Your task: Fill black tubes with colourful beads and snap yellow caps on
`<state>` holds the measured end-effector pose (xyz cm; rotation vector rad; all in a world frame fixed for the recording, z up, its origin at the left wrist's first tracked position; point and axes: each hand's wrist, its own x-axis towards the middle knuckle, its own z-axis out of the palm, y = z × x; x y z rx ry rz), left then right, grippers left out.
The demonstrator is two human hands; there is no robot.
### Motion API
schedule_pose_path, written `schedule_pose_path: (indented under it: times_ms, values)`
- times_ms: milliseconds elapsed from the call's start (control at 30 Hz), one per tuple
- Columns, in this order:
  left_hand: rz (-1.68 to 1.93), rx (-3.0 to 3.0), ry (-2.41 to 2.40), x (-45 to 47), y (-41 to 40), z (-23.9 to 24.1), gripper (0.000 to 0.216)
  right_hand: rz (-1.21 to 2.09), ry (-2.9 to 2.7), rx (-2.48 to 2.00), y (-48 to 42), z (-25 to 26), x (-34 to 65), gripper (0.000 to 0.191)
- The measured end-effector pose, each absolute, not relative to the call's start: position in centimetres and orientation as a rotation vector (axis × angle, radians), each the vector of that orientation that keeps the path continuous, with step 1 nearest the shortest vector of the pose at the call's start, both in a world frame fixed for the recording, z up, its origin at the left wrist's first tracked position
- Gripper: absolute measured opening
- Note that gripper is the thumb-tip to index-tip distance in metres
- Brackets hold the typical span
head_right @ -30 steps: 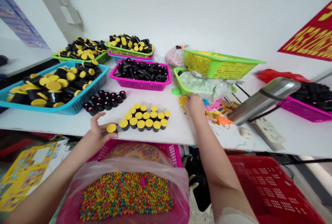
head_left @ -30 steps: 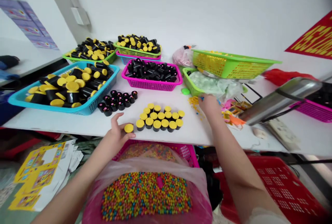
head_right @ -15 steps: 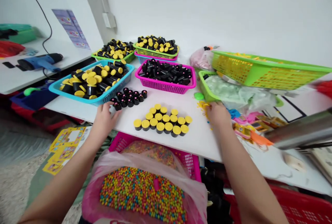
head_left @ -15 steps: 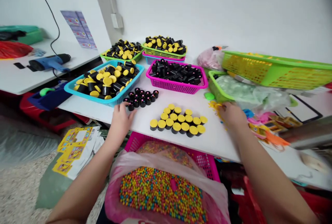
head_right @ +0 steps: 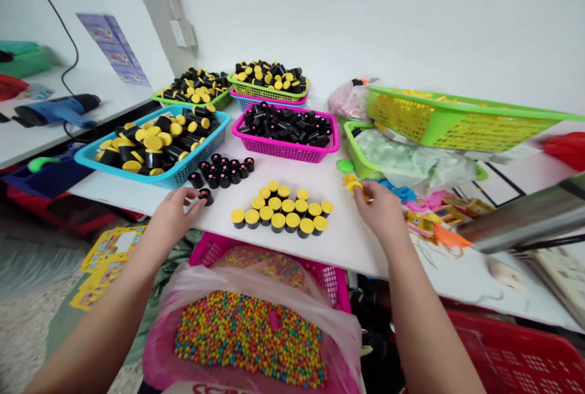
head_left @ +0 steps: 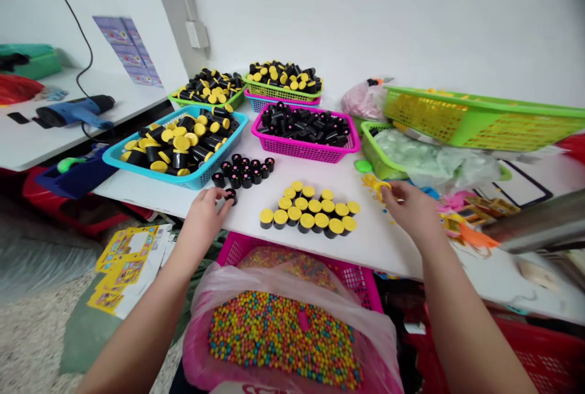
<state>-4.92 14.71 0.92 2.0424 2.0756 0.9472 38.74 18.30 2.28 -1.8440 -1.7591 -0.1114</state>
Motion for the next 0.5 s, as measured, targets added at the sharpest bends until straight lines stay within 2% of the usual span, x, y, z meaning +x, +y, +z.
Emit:
schedule_pose_path:
  times_ms: [67, 133, 200, 267, 400, 500]
  values:
    - [0.947, 1.974, 2.066, -4.7, 14.7, 0.6, 0.048, -0.028, -1.76, -1.69, 17.2, 2.6, 37.0, 0.029]
    - [0.873, 1.928, 2.071, -4.5, 14.8, 0.6, 0.056, 0.063, -1.723, -1.571, 16.0, 3.1, 35.4, 0.034]
    - [0.81, 1.904, 2.109, -4.2, 14.6, 1.3, 0.051, 0.185, -1.654, -1.478, 14.9, 3.8, 34.0, 0.042]
    - [0.831, 1.874, 2.126, -3.5, 13.8, 2.9, 0.051, 0.293, -1.581, -1.394, 13.5, 4.8, 32.6, 0.042]
    - [0.968, 1.898, 1.753, -0.7, 10.9, 7.9, 0.041, 0.167, -1.55, -1.198, 10.0, 7.4, 29.0, 0.016]
    - [1.005, 1.909, 1.313, 2.3, 8.9, 10.8, 0.029, -0.03, -1.689, -0.95, 7.7, 9.2, 26.2, 0.034]
